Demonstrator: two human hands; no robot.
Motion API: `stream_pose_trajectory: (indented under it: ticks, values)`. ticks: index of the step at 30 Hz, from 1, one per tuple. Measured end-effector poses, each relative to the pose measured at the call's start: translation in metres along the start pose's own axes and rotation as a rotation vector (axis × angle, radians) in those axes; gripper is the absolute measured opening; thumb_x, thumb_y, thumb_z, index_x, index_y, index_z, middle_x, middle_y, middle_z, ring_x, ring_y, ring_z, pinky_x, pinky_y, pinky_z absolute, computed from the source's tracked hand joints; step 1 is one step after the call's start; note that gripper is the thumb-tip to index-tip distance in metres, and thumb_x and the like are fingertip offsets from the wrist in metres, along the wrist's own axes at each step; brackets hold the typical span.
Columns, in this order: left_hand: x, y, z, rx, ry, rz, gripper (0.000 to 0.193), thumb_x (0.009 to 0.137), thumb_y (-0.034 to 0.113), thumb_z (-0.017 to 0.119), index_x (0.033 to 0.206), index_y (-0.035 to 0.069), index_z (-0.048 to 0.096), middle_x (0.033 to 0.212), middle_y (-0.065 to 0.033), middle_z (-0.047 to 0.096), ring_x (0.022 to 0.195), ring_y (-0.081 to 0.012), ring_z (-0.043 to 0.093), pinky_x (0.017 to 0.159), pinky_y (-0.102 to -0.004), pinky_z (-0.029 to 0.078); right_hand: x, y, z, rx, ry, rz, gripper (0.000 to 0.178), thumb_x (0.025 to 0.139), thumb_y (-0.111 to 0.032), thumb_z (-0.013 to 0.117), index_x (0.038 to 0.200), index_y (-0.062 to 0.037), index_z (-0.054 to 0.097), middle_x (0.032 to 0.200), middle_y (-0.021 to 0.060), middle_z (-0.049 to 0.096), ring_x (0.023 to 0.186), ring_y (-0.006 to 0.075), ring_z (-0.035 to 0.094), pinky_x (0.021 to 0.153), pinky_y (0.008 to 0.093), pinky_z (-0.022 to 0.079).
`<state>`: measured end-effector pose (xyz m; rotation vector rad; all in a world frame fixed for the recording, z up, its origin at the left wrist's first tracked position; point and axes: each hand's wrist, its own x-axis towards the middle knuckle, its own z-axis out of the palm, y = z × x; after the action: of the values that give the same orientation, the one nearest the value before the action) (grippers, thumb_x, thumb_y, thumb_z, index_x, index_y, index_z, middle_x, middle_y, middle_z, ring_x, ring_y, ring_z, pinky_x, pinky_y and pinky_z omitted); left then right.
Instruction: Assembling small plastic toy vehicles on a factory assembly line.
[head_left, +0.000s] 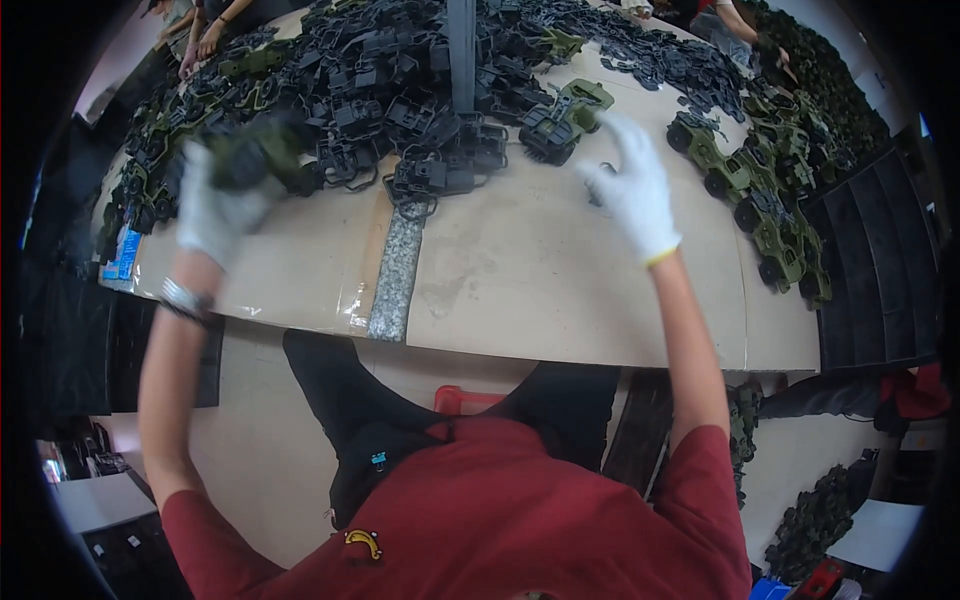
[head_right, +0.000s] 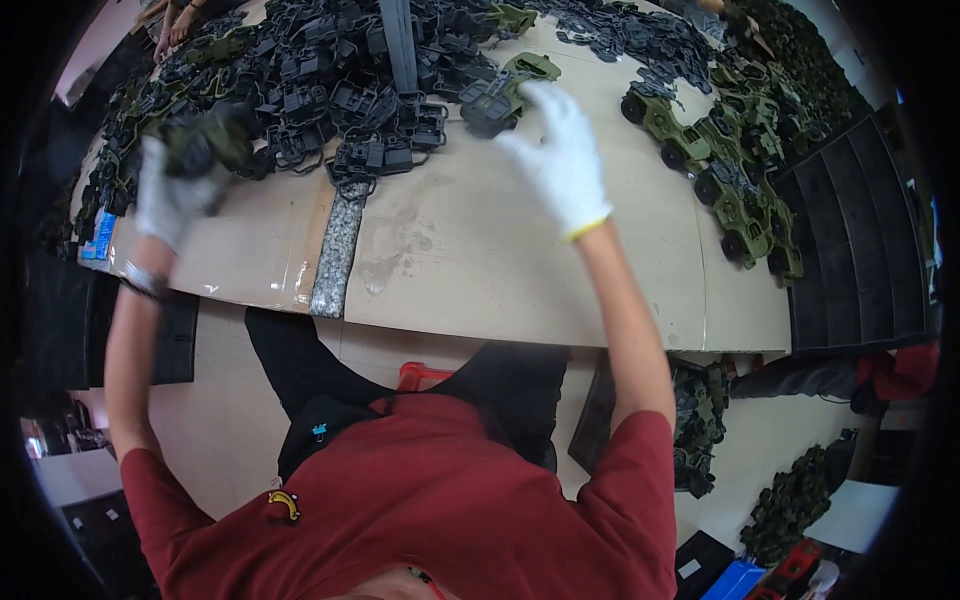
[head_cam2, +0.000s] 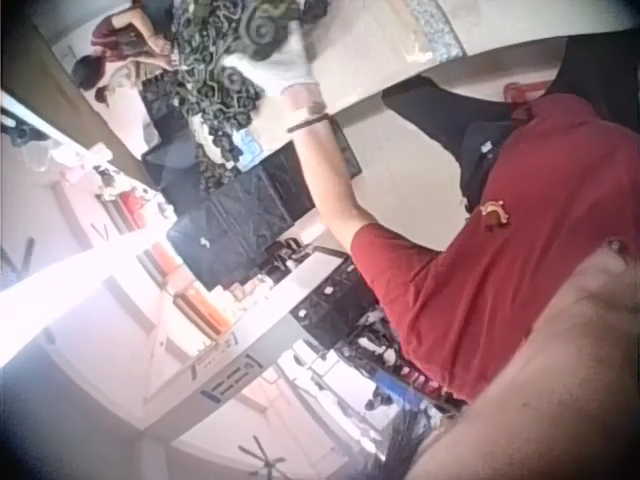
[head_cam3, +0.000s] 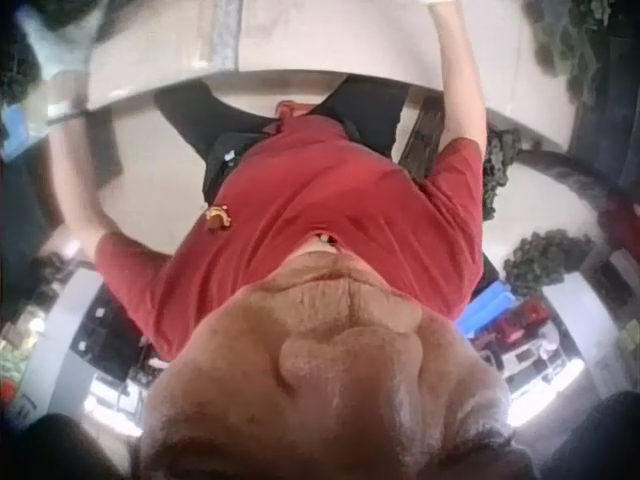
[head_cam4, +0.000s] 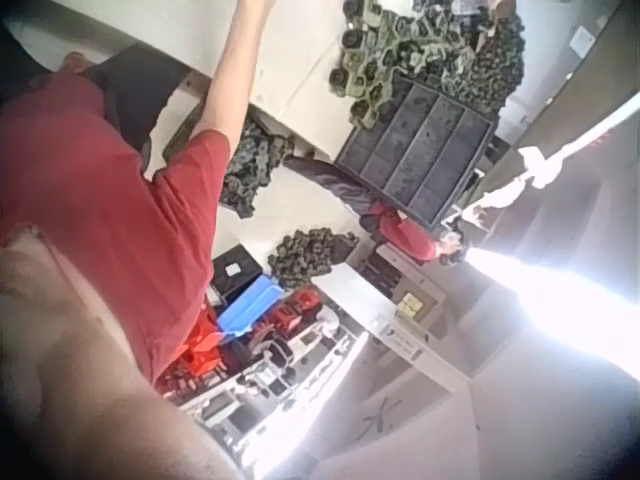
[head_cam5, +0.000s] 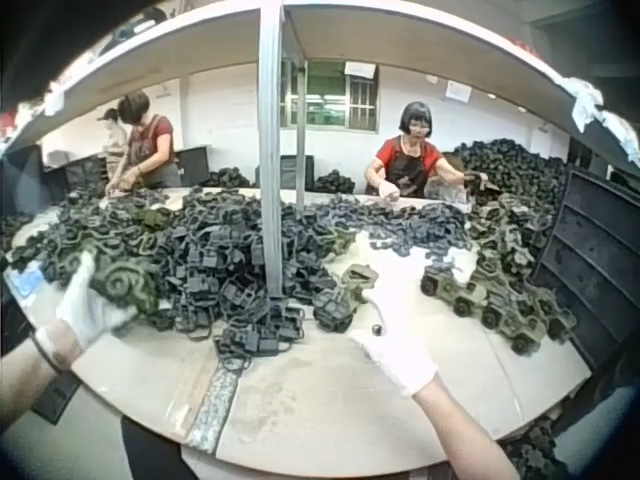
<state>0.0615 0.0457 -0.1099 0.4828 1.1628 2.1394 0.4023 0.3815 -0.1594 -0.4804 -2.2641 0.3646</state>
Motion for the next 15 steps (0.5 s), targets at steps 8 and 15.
stream_pose_trajectory:
  ticks: [8,15]
  values:
    - [0.038,0.044,0.035,0.001,0.258,0.251,0.040,0.099,0.026,0.061,0.127,-0.002,0.054,0.130,-0.0232,0.058,0.127,-0.0393,0.054,0.113,-0.0521,0.040,0.107,0.150,0.064,-0.639,-0.335,-0.121,0.076,0.075,0.004,0.063,0.144,-0.0249,0.048,0.151,0.0089,0.046,0.127,0.0355,0.053,0.106,0.0423,0.047]
    - [-0.061,-0.133,0.087,0.316,0.031,-0.103,0.046,0.091,0.018,0.070,0.130,-0.001,0.055,0.114,-0.0120,0.065,0.100,-0.0251,0.067,0.086,-0.0362,0.054,0.135,0.130,0.058,-0.525,-0.766,-0.155,0.098,0.053,-0.008,0.086,0.142,-0.0236,0.048,0.140,0.0073,0.053,0.117,0.0367,0.059,0.101,0.0417,0.051]
